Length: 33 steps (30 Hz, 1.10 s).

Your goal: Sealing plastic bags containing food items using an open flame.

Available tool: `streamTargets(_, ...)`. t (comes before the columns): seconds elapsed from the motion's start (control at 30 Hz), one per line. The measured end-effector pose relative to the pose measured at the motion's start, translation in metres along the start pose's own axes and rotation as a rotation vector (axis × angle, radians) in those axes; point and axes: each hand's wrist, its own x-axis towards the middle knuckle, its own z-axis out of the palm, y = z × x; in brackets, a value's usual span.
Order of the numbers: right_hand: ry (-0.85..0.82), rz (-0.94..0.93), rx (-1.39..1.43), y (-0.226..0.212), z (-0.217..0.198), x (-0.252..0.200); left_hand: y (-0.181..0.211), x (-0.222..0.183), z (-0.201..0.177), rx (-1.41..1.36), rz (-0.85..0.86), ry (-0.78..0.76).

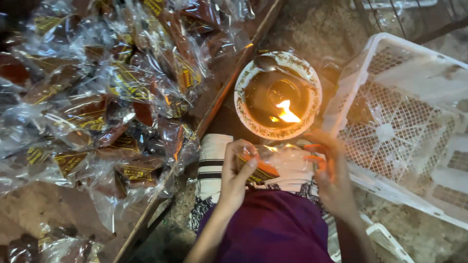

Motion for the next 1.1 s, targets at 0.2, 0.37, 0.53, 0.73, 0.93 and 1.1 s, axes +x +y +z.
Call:
streamTargets(0.2, 0.181, 0.075, 0.159, 0.013, 0.01, 0.001, -0.028, -0.006, -0.005, -0.127, -0.106, 0.017)
streamTargets(0.37, 0.003, -0.053, -0.201, -0.01, 0.014, 0.008, -0.003, 0.002, 0.006, -0.07, -0.015, 0.045)
streamTargets(0.53, -0.21, 0.059, -0.177, -0.005, 0.019, 0.004, 0.001, 0.006, 0.005, 0.156, 0.008, 0.2)
streamTargets(0.73, 0.088, 0.519, 0.655, 0.03, 0.024, -0.008, 0.015, 0.0, 0.025, 0.495, 0.558, 0.109)
streamTargets(0.93, 0.262, 0.496, 0.35, 0.004, 0.014, 0.011, -0.052, 0.011, 0.032, 0.938, 0.284, -0.319)
streamTargets(1.1, 0.463, 0.35, 0.507, 0.02, -0.011, 0.007, -0.03, 0.038, 0.053, 0.739, -0.381, -0.257)
